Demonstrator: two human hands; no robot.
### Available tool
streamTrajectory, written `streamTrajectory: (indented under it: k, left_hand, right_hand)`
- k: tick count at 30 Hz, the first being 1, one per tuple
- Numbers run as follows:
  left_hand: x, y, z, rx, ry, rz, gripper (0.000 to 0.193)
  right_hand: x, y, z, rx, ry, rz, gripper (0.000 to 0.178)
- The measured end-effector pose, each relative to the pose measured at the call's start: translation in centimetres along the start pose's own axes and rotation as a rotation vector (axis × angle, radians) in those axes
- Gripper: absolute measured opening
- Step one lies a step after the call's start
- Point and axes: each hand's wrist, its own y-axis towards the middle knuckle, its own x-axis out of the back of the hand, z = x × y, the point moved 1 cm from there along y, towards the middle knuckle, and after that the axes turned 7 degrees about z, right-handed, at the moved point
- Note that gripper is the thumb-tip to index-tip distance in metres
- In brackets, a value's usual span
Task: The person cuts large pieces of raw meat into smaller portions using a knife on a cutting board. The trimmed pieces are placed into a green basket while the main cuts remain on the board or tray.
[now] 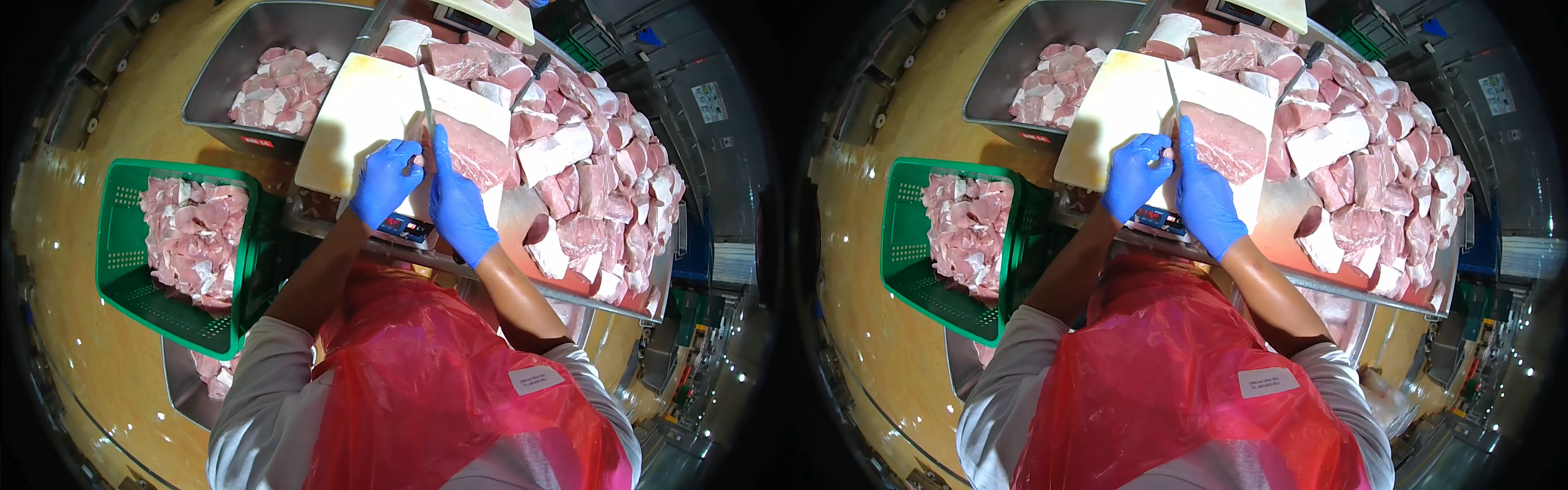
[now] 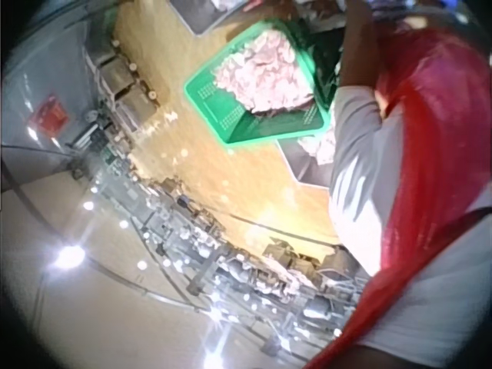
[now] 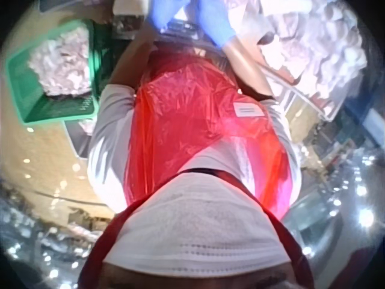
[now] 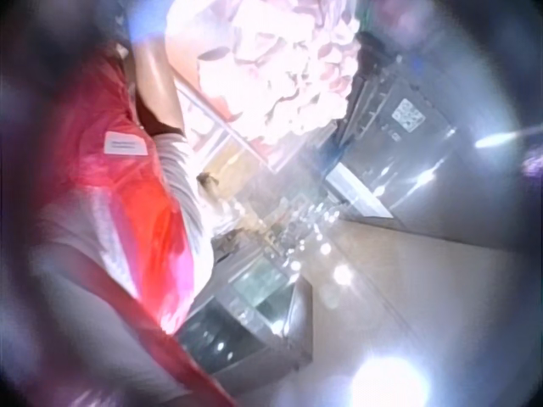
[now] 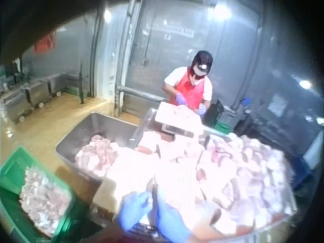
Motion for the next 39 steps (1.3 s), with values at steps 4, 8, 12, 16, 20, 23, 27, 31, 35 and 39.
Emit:
streamTrajectory:
  k: [4, 8, 12, 16, 20, 23, 27, 31, 35, 39]
  left_hand:
    - [0.1, -0.1, 0.2, 0.078, -0.012, 0.028, 0.012]
    - [0.0, -0.6, 0.8, 0.111, 0.010, 0.000, 0.012]
    - [0.2, -0.2, 3.0, 0.343, -0.229, -0.072, 0.012]
    - [4.1, 1.1, 0.6, 0.074, -0.151, 0.078, 0.039]
    - [1.5, -0.1, 1.0, 0.027, -0.078, 0.241, 0.031]
    - [1.1, -1.1, 0.0, 0.048, -0.140, 0.117, 0.014]
    - [1.5, -3.1, -1.3, 0.152, -0.154, -0.034, 0.008]
    - [1.6, -3.2, -0.7, 0.089, -0.223, -0.026, 0.012]
    - [2.9, -2.7, 0.0, 0.244, -0.397, -0.009, 0.013]
    - [4.9, -3.0, 2.7, 0.437, -0.698, 0.076, 0.013]
  right_hand:
    - [-0.9, -0.5, 0.4, -0.054, -0.062, 0.060, 0.090]
    - [-2.2, -7.3, -1.4, -0.042, -0.170, 0.203, 0.086]
    - [0.8, -13.4, -1.8, -0.095, -0.286, 0.455, 0.082]
    - [3.0, -14.5, -0.5, -0.165, -0.192, 0.369, 0.086]
    - [1.9, -8.5, 1.1, -0.101, -0.123, 0.146, 0.090]
    - [0.9, -2.8, 2.0, -0.099, -0.126, 0.126, 0.091]
    - [-0.4, -0.3, 2.7, 0.026, -0.109, 0.096, 0.090]
    - [-1.3, -3.8, 1.8, -0.167, -0.245, 0.357, 0.090]
    - [0.7, -11.9, -0.6, -0.215, -0.346, 0.532, 0.088]
    - [2.6, -16.3, -1.8, -0.138, -0.330, 0.478, 0.087]
